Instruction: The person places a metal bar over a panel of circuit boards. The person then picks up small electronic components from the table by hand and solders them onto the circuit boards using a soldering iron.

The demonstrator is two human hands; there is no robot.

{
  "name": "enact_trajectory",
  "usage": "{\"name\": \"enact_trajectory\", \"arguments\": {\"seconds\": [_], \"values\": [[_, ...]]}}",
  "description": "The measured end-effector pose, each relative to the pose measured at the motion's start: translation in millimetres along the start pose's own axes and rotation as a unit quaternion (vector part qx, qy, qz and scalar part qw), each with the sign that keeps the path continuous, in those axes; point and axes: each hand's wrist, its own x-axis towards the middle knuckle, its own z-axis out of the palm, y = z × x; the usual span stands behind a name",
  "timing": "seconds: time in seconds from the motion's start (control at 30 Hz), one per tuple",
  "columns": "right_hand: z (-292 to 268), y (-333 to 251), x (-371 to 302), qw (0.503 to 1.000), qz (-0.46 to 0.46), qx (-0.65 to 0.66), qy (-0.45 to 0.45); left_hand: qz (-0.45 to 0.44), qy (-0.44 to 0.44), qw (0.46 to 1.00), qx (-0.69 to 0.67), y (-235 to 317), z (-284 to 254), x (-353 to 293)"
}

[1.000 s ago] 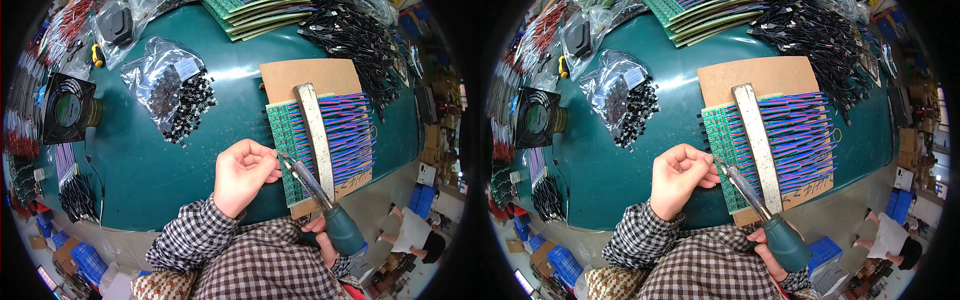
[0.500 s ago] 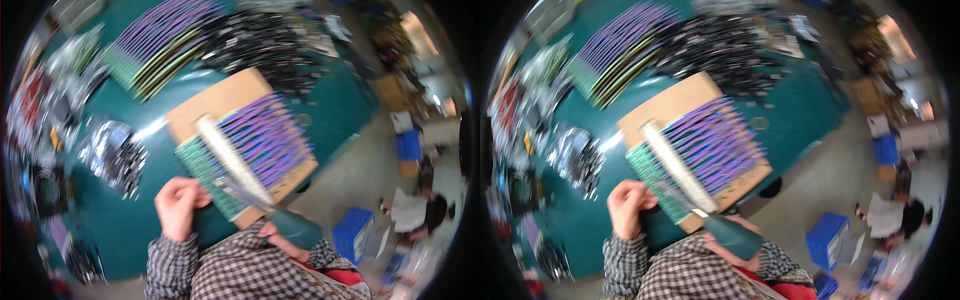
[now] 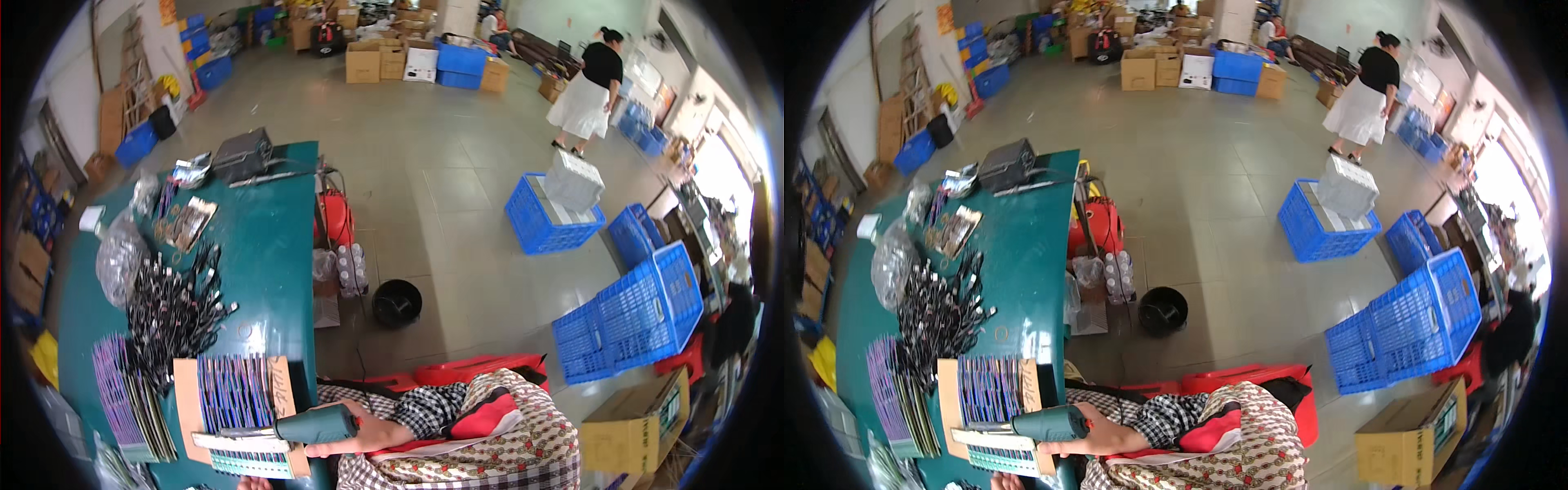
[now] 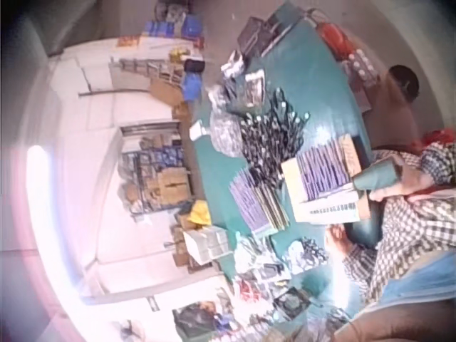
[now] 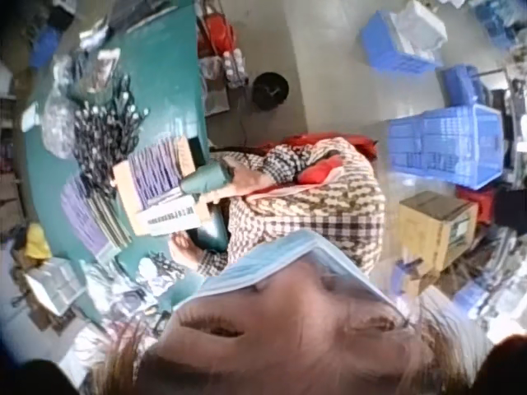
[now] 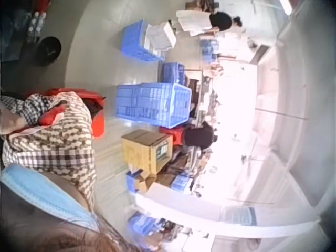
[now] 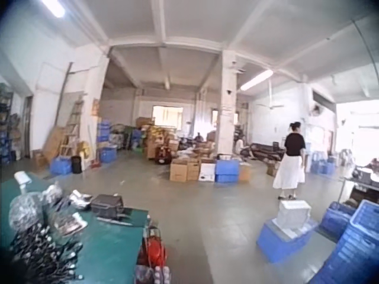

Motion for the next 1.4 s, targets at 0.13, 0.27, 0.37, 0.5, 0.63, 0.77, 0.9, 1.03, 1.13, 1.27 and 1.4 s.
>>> {"name": "enact_trajectory", "arguments": {"seconds": [0.13,0.27,0.37,0.5,0.63,0.77,0.9,1.03,1.13,1.27,1.4], "values": [[1.4,-4.8,1.1,0.994,0.016,0.106,-0.029,0.02,-0.014,1.0,-0.004,0.5,-2.9,0.7],[0.7,-4.8,3.8,0.992,-0.01,0.11,-0.056,0.03,-0.031,0.999,-0.008,-17.1,-22.2,23.4],[6.5,-6.0,5.3,0.985,-0.037,0.159,-0.06,-0.002,0.0,0.998,-0.063,-0.5,-7.3,8.6],[7.0,-4.8,8.7,0.976,-0.047,0.203,-0.063,0.196,-0.123,0.962,0.143,-32.6,-44.4,49.9],[8.5,2.1,11.7,0.982,-0.028,0.182,-0.039,0.041,-0.051,0.998,-0.005,-16.4,-25.4,19.3],[13.8,-25.9,7.9,0.994,0.099,0.039,0.003,0.013,-0.024,1.0,-0.014,-6.9,-23.1,2.9],[12.6,-1.4,24.4,0.982,0.103,0.141,-0.065,-0.018,-0.034,0.995,-0.094,-24.8,-21.9,17.0],[10.2,28.6,26.3,0.984,0.14,0.056,-0.098,-0.036,-0.047,0.997,-0.049,8.3,-1.5,-0.4],[11.5,21.6,33.0,0.964,0.169,0.105,-0.176,-0.047,-0.053,0.996,-0.052,13.8,-8.3,0.8],[5.1,16.9,29.8,0.962,0.154,-0.042,-0.222,-0.042,-0.072,0.994,-0.065,20.1,-9.5,-3.4],[10.6,-8.8,44.6,0.977,0.188,-0.004,-0.097,-0.021,-0.086,0.996,-0.03,13.2,0.3,0.9]]}}
